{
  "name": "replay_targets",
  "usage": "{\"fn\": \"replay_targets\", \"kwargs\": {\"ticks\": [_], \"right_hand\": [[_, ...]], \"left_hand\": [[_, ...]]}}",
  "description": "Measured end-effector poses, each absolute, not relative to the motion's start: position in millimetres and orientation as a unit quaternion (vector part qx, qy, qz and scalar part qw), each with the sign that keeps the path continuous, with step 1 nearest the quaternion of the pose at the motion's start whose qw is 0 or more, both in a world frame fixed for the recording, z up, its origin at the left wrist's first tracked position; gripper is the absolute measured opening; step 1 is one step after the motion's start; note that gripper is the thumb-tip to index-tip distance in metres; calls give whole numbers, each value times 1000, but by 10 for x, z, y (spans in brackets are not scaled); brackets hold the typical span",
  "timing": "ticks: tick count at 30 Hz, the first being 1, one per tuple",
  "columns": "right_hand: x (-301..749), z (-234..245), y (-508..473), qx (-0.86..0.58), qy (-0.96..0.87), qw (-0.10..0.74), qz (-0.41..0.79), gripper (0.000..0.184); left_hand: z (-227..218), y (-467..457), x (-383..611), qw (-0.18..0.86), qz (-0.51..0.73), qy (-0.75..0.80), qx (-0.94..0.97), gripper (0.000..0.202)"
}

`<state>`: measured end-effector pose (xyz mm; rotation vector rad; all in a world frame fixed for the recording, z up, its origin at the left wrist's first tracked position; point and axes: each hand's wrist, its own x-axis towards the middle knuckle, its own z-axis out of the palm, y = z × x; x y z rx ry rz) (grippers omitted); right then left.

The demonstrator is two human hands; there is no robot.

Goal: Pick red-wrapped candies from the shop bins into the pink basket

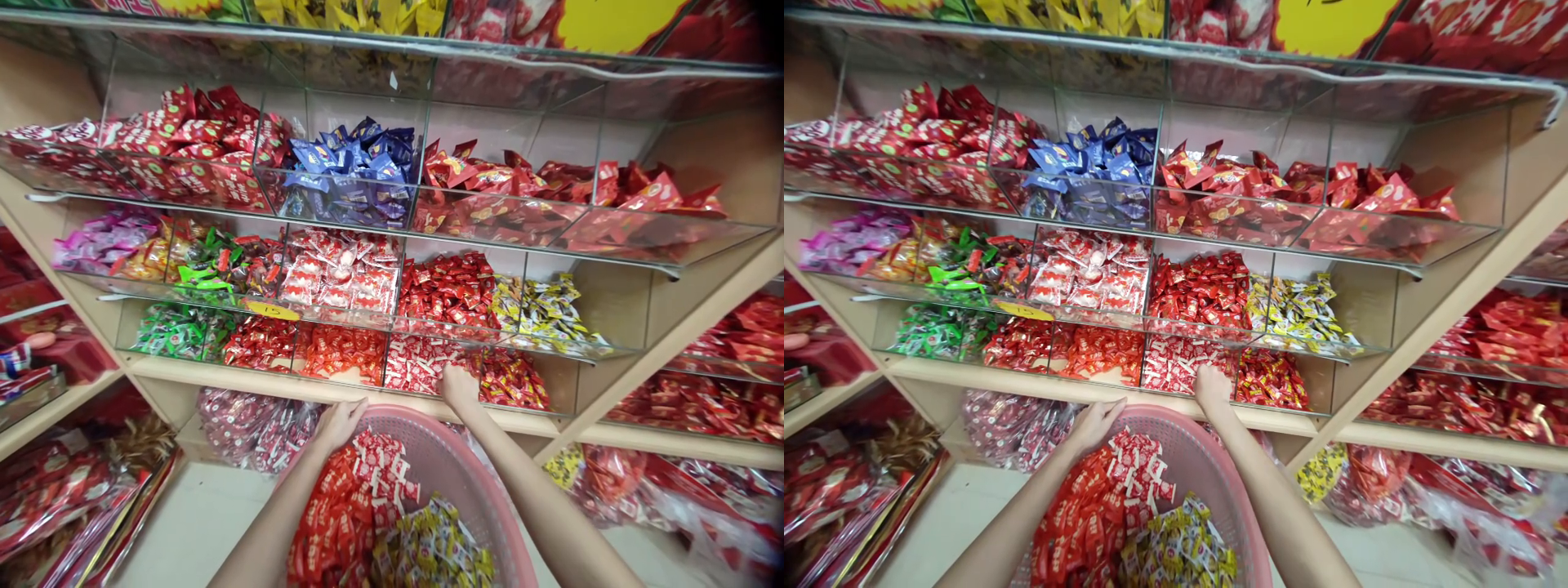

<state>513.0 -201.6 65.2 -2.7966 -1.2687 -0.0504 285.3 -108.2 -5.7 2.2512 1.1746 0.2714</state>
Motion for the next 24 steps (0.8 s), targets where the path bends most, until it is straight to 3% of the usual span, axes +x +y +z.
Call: {"fn": "replay_targets", "kwargs": {"ticks": [3, 5, 8, 11, 17, 24], "right_hand": [[5070, 805, -2147, -884, -449, 103, -82, 20], [4991, 861, -2220, -836, -515, 181, -63, 18], [4820, 766, -2260, -720, -620, 304, 72, 21], [4649, 464, -2214, -646, -647, 356, 194, 25], [4521, -29, -2117, -668, -648, 310, 192, 28], [4480, -3, -2126, -687, -671, 248, 125, 25]], "left_hand": [[-102, -1066, 2868, 281, 111, 442, 844, 56], [-129, -1056, 2873, 277, 109, 447, 843, 58], [-148, -1052, 2871, 276, 108, 440, 848, 59], [-140, -1061, 2866, 279, 115, 436, 848, 58], [-115, -1070, 2860, 281, 118, 435, 847, 56], [-106, -1070, 2844, 265, 114, 425, 858, 61]]}}
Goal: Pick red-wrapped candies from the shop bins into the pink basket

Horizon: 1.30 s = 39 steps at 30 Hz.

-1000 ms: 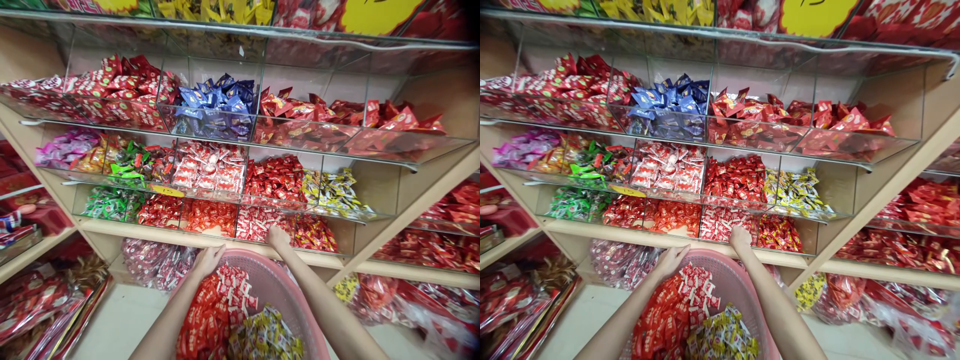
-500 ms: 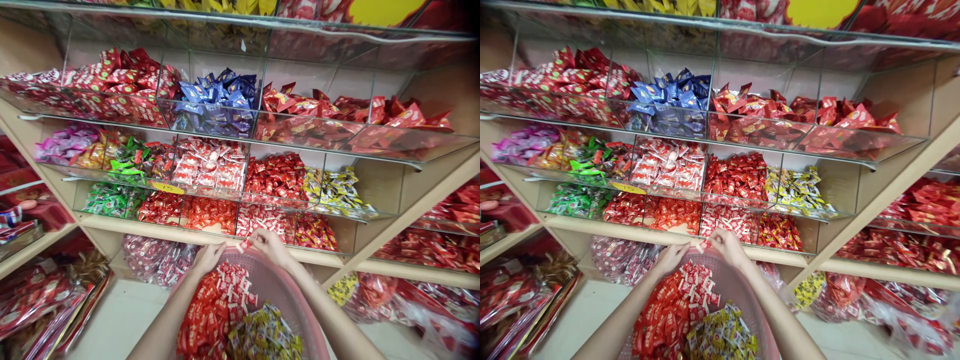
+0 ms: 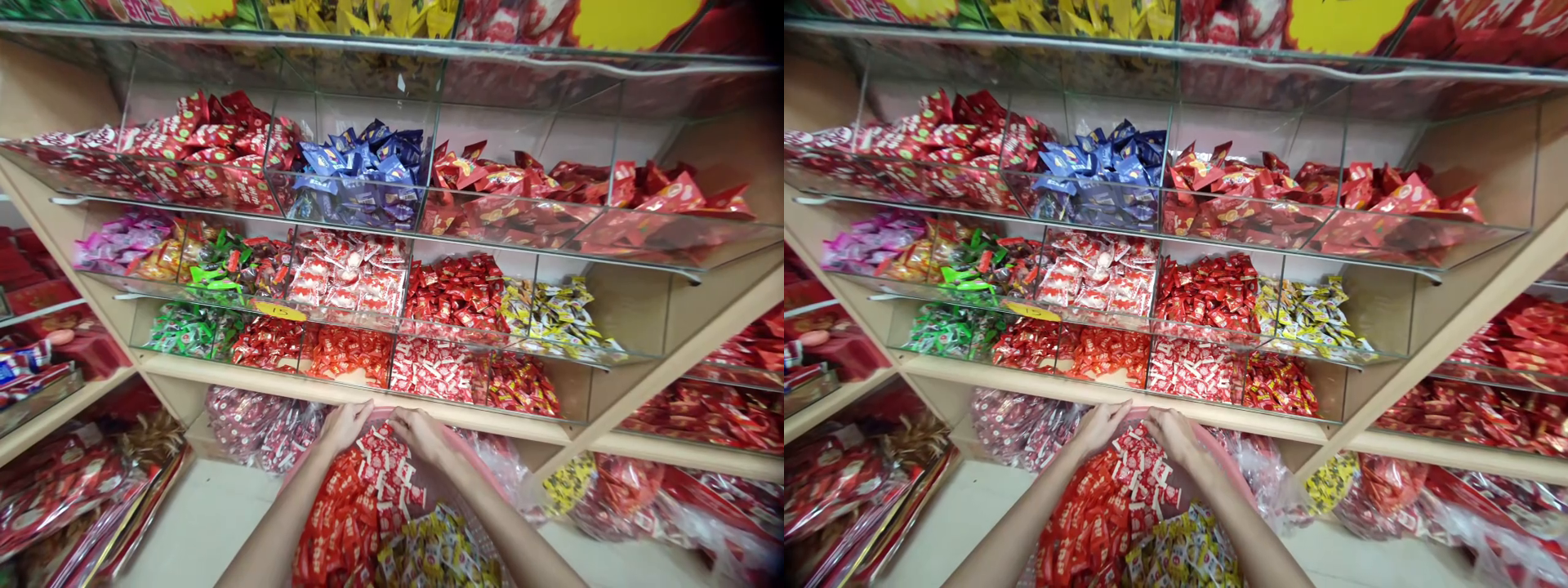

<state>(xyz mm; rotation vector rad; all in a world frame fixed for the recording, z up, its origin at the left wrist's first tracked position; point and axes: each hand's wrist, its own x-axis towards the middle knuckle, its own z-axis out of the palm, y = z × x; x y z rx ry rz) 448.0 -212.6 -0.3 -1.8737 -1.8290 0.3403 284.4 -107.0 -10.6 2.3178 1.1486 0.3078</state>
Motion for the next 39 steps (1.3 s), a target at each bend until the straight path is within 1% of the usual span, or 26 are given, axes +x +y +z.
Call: {"fn": "replay_targets", "kwargs": {"ticks": [7, 17, 23, 25, 28, 30, 33, 36, 39], "right_hand": [[4451, 74, -2141, -691, -665, 248, 136, 30], [4421, 33, -2146, -712, -668, 184, 115, 30], [4402, 97, -2169, -688, -678, 210, 152, 30], [4480, 154, -2155, -700, -664, 226, 135, 32], [4706, 260, -2109, -745, -615, 245, 77, 33], [4893, 325, -2067, -794, -562, 228, 33, 33], [5132, 383, -1993, -846, -504, 174, -7, 30], [5241, 384, -1903, -860, -494, 130, 1, 36], [5234, 346, -1807, -867, -487, 107, 6, 43]], "left_hand": [[-67, -1089, 2853, 268, 105, 439, 851, 60], [-51, -1112, 2865, 281, 105, 443, 845, 56], [-27, -1118, 2862, 285, 107, 440, 845, 53], [-25, -1115, 2861, 281, 103, 442, 846, 54], [-29, -1109, 2863, 284, 100, 449, 842, 55], [-38, -1104, 2863, 289, 103, 447, 840, 56], [-56, -1095, 2858, 283, 108, 439, 846, 56], [-71, -1087, 2849, 273, 114, 426, 855, 60], [-65, -1090, 2843, 274, 122, 418, 858, 62]]}}
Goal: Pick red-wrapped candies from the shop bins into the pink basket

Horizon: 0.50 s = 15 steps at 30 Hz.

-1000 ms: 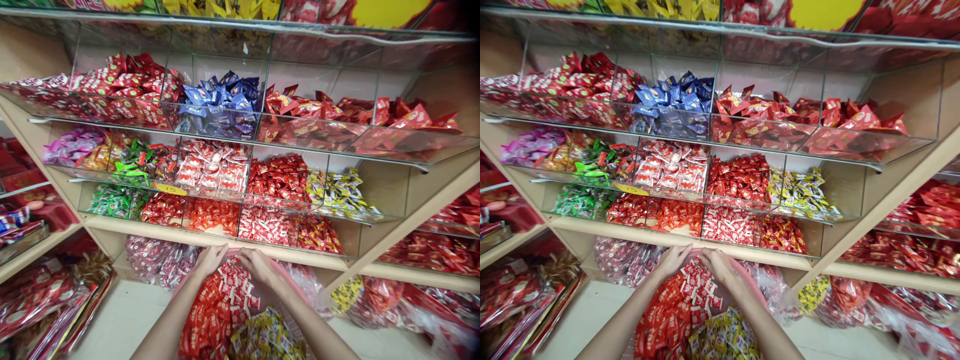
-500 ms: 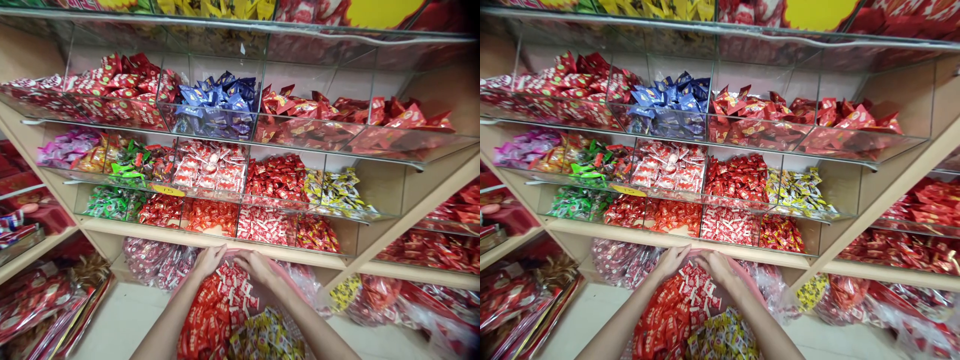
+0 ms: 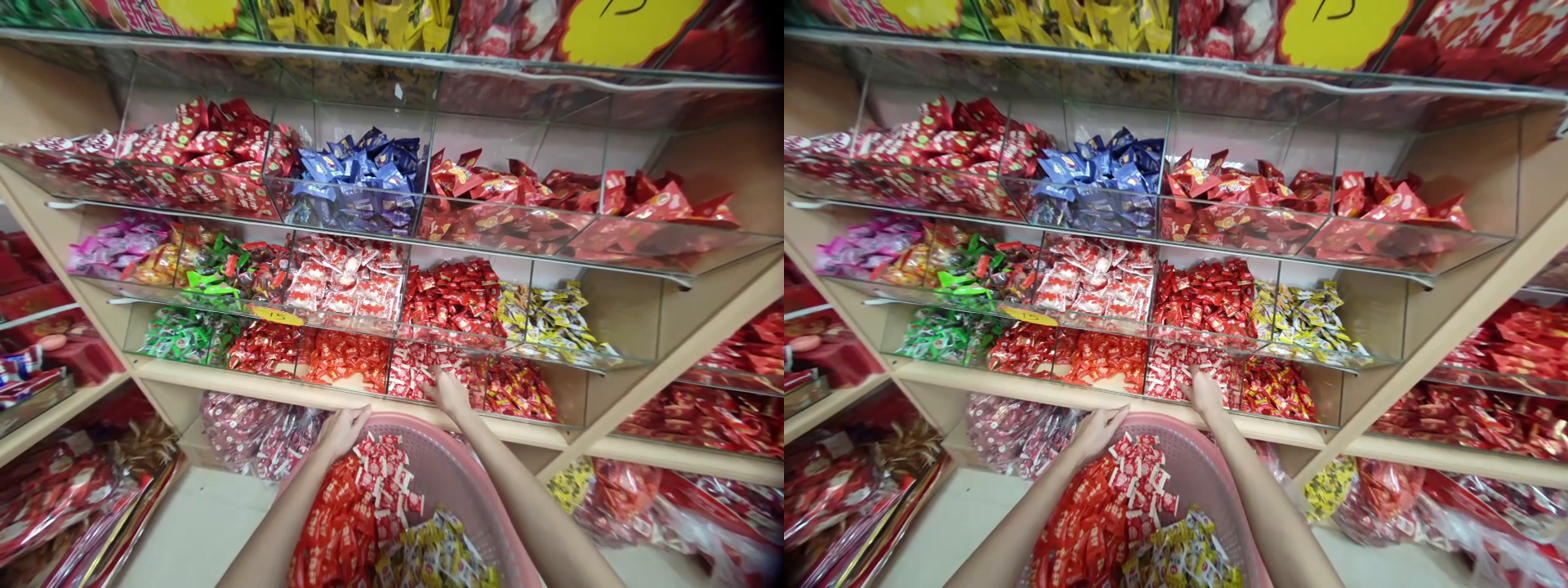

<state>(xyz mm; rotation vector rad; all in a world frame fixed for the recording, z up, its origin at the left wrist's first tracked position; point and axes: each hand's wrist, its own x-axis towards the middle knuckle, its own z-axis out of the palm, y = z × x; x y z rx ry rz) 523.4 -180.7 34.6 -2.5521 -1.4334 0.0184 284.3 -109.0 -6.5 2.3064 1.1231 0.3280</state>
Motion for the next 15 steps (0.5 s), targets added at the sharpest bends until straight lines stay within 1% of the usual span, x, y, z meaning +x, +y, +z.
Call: {"fn": "replay_targets", "kwargs": {"ticks": [6, 15], "right_hand": [[5174, 274, -1696, -876, -475, 80, -3, 41], [5122, 357, -1776, -878, -469, 98, -14, 38]], "left_hand": [[8, -1124, 2840, 295, 102, 445, 840, 57], [-60, -1091, 2858, 280, 109, 445, 843, 57]]}}
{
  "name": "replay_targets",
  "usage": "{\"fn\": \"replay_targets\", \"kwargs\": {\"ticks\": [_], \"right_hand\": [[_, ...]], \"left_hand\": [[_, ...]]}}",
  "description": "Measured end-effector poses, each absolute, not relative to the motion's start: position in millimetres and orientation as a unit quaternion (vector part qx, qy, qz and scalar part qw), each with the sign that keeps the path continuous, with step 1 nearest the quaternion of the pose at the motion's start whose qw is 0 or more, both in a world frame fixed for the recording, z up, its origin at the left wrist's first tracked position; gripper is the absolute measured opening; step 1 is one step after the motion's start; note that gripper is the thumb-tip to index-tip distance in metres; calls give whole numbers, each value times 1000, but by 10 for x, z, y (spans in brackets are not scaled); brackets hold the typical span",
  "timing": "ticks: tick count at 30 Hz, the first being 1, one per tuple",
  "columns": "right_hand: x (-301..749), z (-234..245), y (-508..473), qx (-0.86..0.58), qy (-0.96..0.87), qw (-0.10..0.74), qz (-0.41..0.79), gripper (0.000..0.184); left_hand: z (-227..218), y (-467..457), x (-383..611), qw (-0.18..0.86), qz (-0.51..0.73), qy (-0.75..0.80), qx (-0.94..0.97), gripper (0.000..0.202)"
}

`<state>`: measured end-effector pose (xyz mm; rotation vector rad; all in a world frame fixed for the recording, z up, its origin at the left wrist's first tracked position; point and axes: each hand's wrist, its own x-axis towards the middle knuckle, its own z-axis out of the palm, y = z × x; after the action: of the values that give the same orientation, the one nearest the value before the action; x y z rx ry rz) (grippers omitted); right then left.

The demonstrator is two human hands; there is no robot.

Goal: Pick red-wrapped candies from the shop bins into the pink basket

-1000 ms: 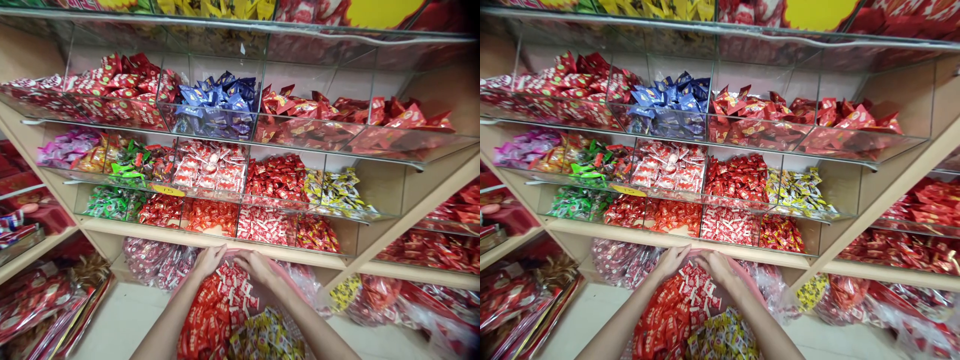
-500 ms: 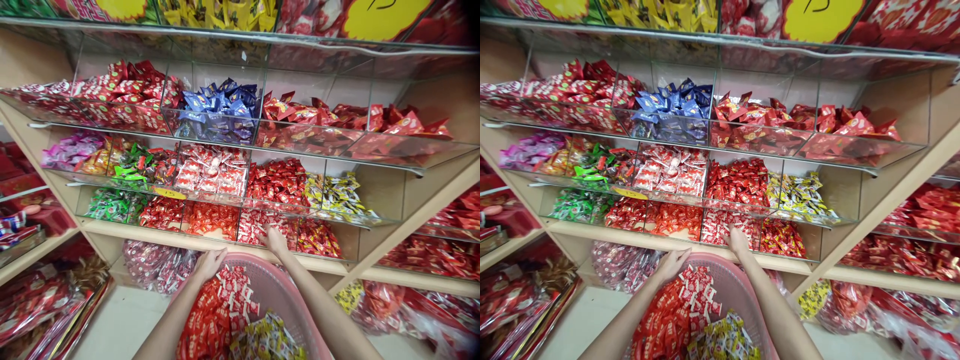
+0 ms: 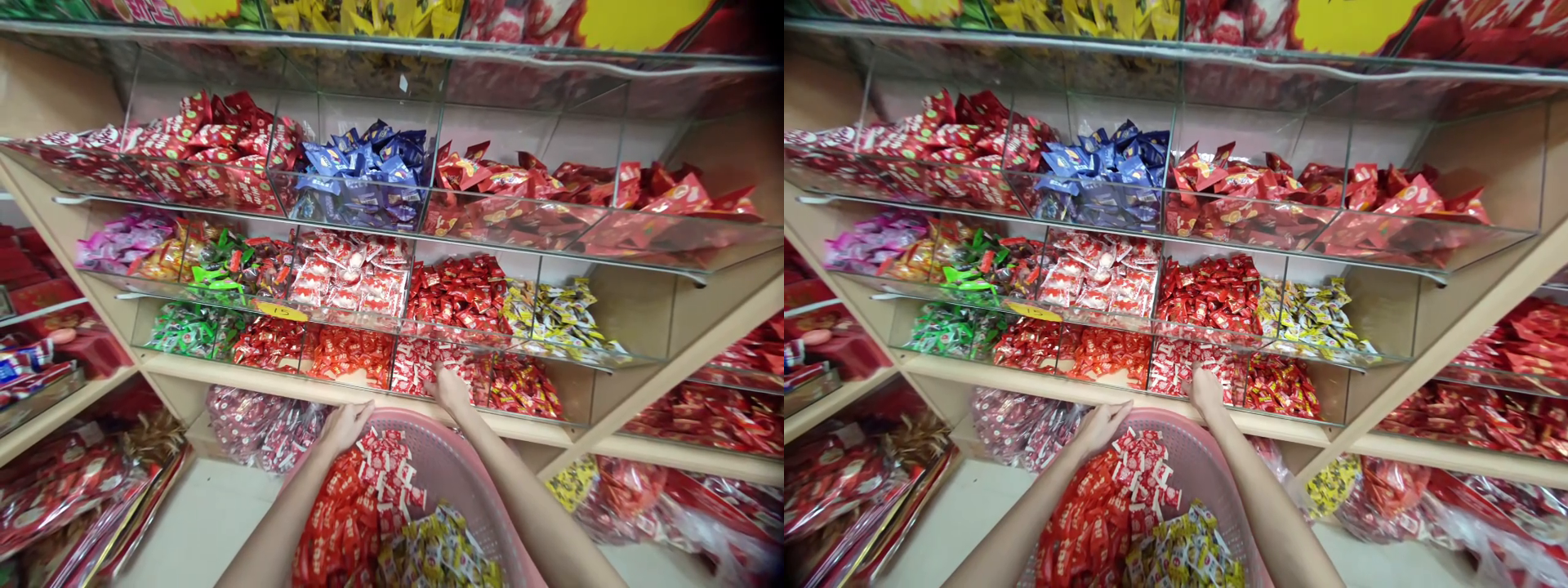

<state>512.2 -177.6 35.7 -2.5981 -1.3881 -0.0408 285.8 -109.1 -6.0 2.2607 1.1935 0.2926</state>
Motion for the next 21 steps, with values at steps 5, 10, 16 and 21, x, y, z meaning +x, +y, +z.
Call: {"fn": "replay_targets", "kwargs": {"ticks": [5, 10, 16, 21], "right_hand": [[5216, 332, -1820, -864, -469, 183, 11, 35], [5169, 395, -1929, -793, -424, 405, 164, 33], [4618, 277, -2308, -691, -464, 467, 300, 34], [4226, -138, -2606, -736, -577, 244, 255, 31]], "left_hand": [[-86, -1077, 2867, 277, 100, 448, 844, 58], [-107, -1064, 2873, 284, 108, 445, 843, 56], [-144, -1053, 2878, 279, 108, 436, 849, 58], [-152, -1062, 2876, 262, 105, 444, 851, 58]]}}
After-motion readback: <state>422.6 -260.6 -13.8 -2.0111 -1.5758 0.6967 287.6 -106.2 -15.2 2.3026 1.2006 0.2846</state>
